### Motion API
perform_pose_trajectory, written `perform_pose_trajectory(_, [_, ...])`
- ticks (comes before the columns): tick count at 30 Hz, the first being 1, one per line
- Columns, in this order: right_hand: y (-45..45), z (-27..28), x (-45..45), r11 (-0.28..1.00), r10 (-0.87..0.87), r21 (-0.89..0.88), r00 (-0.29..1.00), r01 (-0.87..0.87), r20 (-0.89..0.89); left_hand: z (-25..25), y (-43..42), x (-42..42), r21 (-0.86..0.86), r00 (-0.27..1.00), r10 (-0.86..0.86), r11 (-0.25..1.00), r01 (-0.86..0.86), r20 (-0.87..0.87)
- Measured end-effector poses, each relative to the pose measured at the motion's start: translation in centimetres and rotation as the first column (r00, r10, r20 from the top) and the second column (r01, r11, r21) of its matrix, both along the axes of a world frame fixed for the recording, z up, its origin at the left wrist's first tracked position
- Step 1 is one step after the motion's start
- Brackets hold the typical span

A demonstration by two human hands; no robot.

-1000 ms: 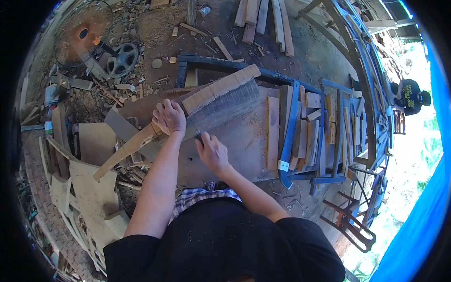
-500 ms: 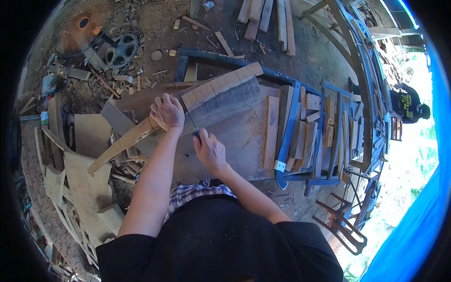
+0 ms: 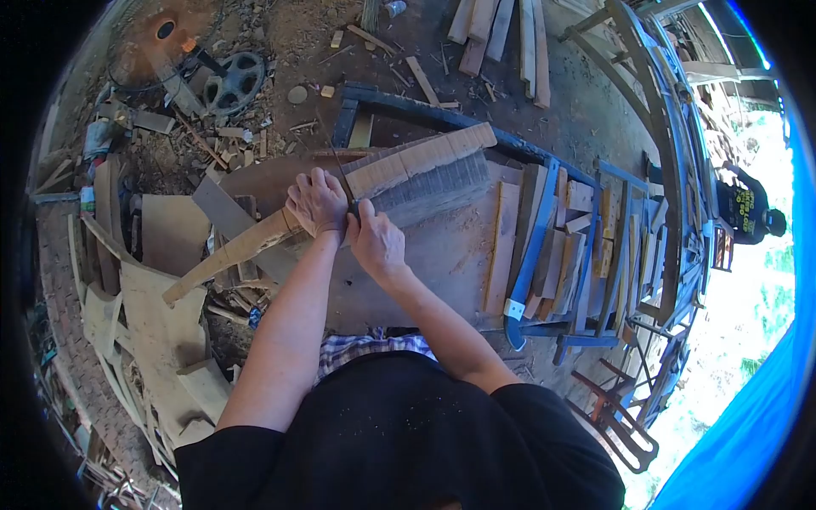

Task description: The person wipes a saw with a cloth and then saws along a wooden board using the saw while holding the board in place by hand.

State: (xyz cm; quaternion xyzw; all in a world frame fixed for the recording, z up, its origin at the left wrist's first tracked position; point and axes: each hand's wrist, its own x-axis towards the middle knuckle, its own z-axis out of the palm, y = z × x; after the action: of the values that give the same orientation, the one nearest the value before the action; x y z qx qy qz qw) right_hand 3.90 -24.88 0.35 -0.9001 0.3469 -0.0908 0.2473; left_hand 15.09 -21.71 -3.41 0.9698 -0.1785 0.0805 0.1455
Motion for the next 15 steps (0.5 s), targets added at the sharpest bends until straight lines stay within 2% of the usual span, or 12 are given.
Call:
perform_pose_trajectory(6, [2.1, 2.0, -5.8, 0.999, 0.017, 0.045, 0.999, -0.019, 0.032, 0.3, -0.6, 0.2, -0.050, 0.999, 0.035, 0.998, -0.034, 0.018])
perform_pose_trajectory(12, [0.0, -0.1, -0.7, 1.000, 0.003, 0.009, 1.000, -0.003, 0.015, -0.2, -0.3, -0.1, -0.056, 0.998, -0.001, 0.998, 0.004, 0.059])
perform_pose_trajectory(15, [0.2, 0.5, -2.0, 1.000, 0.013, 0.003, 0.998, -0.013, 0.062, -0.2, -0.3, -0.1, -0.054, 0.998, 0.007, 0.999, -0.004, 0.062])
